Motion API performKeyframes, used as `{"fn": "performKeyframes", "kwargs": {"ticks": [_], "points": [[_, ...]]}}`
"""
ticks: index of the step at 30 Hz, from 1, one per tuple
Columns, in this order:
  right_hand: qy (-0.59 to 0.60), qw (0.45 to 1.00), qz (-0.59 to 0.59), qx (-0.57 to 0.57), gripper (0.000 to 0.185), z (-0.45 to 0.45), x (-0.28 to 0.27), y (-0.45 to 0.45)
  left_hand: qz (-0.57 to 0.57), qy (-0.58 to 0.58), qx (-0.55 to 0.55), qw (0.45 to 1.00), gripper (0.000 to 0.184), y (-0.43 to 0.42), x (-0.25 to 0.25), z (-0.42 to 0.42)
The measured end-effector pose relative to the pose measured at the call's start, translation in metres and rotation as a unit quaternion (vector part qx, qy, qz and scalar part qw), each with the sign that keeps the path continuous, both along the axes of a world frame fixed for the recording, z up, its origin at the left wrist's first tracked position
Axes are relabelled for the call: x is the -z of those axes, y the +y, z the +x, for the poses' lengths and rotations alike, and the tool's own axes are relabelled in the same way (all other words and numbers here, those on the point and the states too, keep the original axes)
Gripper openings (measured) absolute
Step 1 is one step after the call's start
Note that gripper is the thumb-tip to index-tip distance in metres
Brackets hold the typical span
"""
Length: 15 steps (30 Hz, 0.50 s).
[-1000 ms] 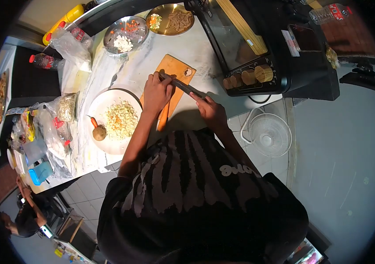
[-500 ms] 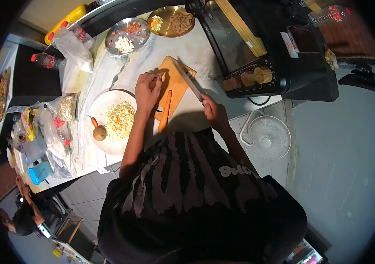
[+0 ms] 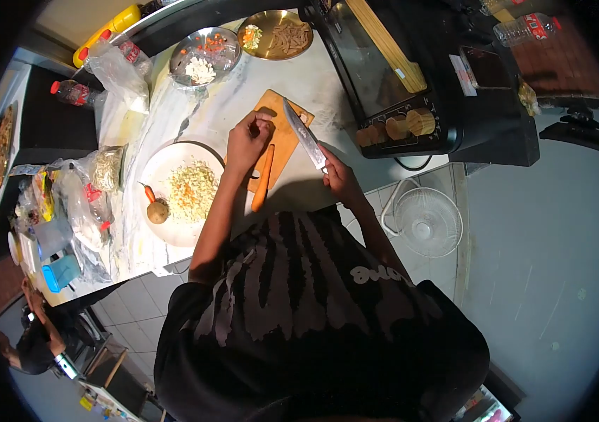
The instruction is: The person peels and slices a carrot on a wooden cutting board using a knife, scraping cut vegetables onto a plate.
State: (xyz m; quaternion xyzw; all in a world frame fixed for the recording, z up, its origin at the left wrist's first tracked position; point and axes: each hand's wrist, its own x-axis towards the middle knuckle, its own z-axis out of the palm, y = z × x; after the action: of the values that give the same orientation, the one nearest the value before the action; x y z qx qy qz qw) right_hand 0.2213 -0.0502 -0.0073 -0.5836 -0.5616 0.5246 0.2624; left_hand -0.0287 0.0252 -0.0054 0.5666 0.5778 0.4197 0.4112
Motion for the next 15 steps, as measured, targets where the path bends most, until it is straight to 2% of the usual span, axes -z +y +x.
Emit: {"fn": "performKeyframes", "kwargs": {"ticks": [2,5,7,8,10,12,14,15], "points": [[0.004,1.000,-0.021,0.000,0.045,-0.004,-0.011,0.001,-0.033,0.007,0.004,0.999,0.024,0.001,0.001,-0.003],[-0.004,1.000,-0.014,-0.004,0.045,-0.004,-0.010,0.001,0.000,-0.058,0.038,0.998,0.024,0.004,0.009,-0.005],[-0.009,1.000,-0.012,-0.007,0.045,-0.002,-0.009,0.001,-0.069,-0.151,0.039,0.985,0.023,0.004,0.014,-0.007],[-0.013,1.000,-0.010,-0.011,0.045,-0.001,-0.008,0.001,-0.069,-0.151,0.041,0.985,0.023,0.005,0.018,-0.009],[-0.019,1.000,-0.006,-0.010,0.045,0.000,-0.008,0.000,-0.064,-0.252,0.043,0.965,0.022,0.005,0.022,-0.011],[-0.026,1.000,-0.002,-0.011,0.045,0.000,-0.008,0.000,-0.079,-0.246,0.042,0.965,0.021,0.007,0.026,-0.011],[-0.045,0.999,-0.011,-0.012,0.045,0.001,-0.009,-0.001,-0.092,-0.131,0.053,0.986,0.022,0.010,0.027,-0.013],[-0.045,0.999,-0.010,-0.012,0.045,0.002,-0.006,-0.001,-0.091,-0.132,0.053,0.986,0.022,0.010,0.024,-0.011]]}}
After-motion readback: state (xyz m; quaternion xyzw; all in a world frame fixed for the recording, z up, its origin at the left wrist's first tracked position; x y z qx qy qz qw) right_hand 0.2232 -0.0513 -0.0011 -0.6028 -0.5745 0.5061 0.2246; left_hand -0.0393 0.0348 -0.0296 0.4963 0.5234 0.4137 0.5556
